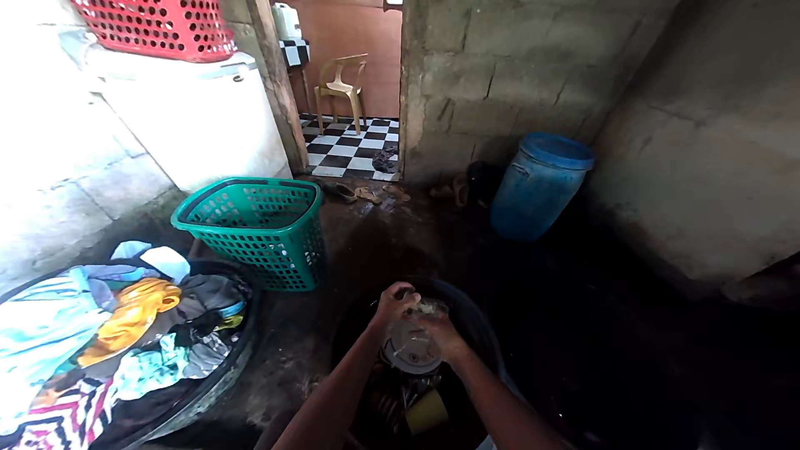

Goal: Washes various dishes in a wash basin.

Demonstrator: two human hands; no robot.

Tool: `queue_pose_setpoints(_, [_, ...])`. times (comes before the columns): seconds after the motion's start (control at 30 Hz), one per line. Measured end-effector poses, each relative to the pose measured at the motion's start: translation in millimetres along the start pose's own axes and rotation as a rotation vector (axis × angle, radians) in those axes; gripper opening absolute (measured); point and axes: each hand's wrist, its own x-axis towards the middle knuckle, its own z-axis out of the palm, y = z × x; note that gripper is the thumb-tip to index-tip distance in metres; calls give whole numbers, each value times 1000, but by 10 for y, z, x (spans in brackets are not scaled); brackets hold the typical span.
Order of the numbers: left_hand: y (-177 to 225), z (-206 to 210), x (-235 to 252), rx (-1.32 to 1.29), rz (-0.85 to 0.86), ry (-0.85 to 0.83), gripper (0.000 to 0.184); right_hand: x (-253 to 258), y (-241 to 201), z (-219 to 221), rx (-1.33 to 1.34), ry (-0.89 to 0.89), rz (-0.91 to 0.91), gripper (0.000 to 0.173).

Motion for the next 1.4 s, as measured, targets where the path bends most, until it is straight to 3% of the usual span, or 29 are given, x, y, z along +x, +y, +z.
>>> queue_pose_setpoints(0.07, [-42,-23,1,-121,-60,-41,22,3,43,-5,-37,25,-63,38])
queue_pose_setpoints(0.17, [35,-66,9,-112,-370,-66,22,-24,188,-87,-795,-63,-406,39])
queue_pose_setpoints(0.23, [66,-73,37,-38,-478,-34,27,-20,163,-126,-1372,-237,-389,40])
queue_pose_setpoints(0.3, [75,-24,29,19,-363,7,17,-4,169,-143,-1527,-318,-314,43])
queue_pose_setpoints(0.33, [92,2,18,19,-290,17,14,-5,158,-135,-1450,-304,-287,44])
queue_pose_setpoints(0.4, [87,26,2,7,-158,28,13,-20,96,-76,-1009,-186,-213,49])
queue_pose_setpoints(0.5, [6,29,0,1,9,25,25,2,23,-7,-158,-24,-79,49])
queue_pose_setpoints(0.57, [-56,1,16,-53,21,-25,37,21,4,11,76,37,-20,40])
queue_pose_setpoints(0.63, [-47,-41,12,-127,-119,-91,40,-14,48,46,-136,79,-133,37])
queue_pose_setpoints(0.73, [92,-70,-6,-128,-398,-121,29,-58,167,-32,-1104,-59,-474,33])
queue_pose_setpoints(0.77, [115,-64,-3,-110,-435,-93,29,-74,158,-50,-1373,-138,-492,33])
queue_pose_setpoints(0.83, [125,-39,-8,-24,-368,-43,24,-93,156,-74,-1550,-236,-433,38])
queue_pose_setpoints(0.9, [133,15,-19,39,-226,-13,20,-115,117,-67,-1331,-237,-294,44])
queue_pose_setpoints(0.97, [102,59,-41,49,-119,13,22,-102,88,-40,-812,-101,-200,50])
queue_pose_setpoints(1.07, [-33,162,-90,90,35,45,27,21,1,-99,-97,35,-113,27])
queue_pose_setpoints(1.13, [-141,254,-171,60,50,-5,30,126,-56,-215,-27,146,-50,25])
queue_pose_setpoints(1.2, [-154,311,-266,-33,-107,-101,36,181,-94,-323,-151,231,-15,38])
queue_pose_setpoints(1.3, [-83,253,-316,-55,-393,-315,41,187,-115,-374,-308,292,-15,43])
queue_pose_setpoints(1.4, [-70,234,-329,10,-498,-466,45,170,-110,-324,-158,326,18,41])
